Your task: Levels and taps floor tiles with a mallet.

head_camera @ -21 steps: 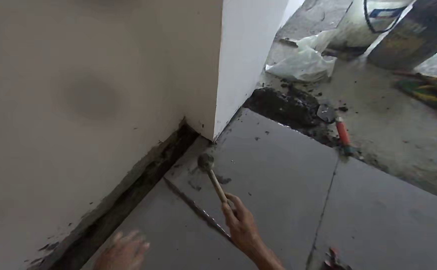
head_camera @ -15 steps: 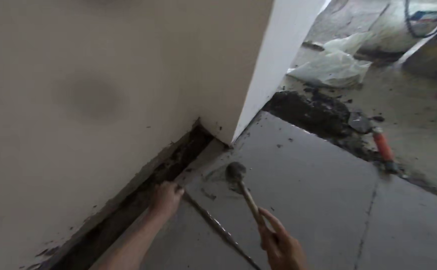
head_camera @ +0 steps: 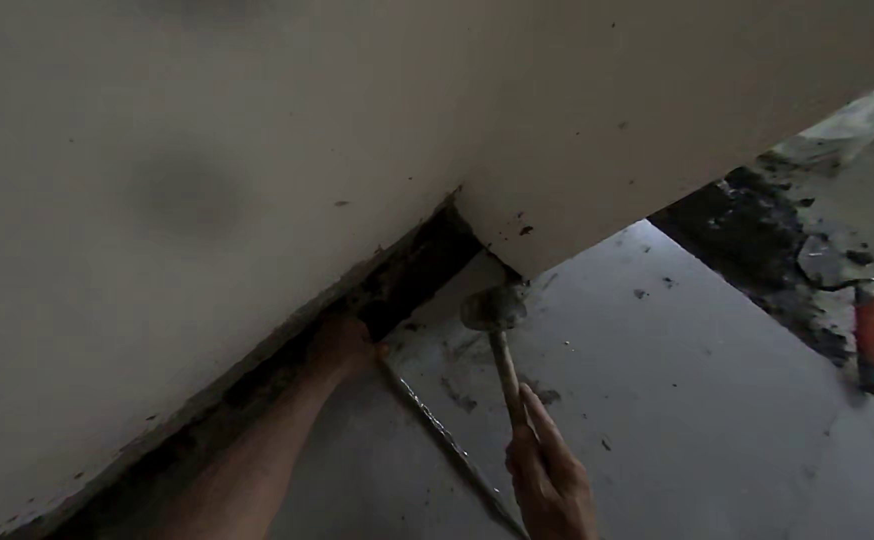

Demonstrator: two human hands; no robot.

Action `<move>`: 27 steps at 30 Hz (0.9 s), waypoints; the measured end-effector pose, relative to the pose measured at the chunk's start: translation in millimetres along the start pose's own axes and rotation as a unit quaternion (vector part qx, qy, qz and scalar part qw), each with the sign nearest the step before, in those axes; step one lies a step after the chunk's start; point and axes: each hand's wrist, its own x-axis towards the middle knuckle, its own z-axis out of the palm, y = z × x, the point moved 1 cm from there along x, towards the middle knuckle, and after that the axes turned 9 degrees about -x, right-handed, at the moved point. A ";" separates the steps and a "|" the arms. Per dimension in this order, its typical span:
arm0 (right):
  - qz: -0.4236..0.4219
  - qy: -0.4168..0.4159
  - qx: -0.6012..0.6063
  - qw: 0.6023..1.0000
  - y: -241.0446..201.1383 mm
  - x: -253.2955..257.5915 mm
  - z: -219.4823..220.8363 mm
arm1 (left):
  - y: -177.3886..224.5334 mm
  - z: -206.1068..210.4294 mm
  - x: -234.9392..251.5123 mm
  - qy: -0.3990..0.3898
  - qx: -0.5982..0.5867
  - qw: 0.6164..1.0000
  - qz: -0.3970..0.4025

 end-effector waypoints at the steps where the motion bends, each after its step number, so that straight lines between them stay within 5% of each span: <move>1: -0.011 -0.004 -0.015 1.000 5.8 -0.1 3.6 | -0.4 1.3 -1.1 0.005 0.000 1.000 0.004; 27: -0.002 -0.002 -0.008 1.000 25.8 -8.7 -7.1 | 12.4 5.6 -13.7 0.047 0.041 0.998 -0.020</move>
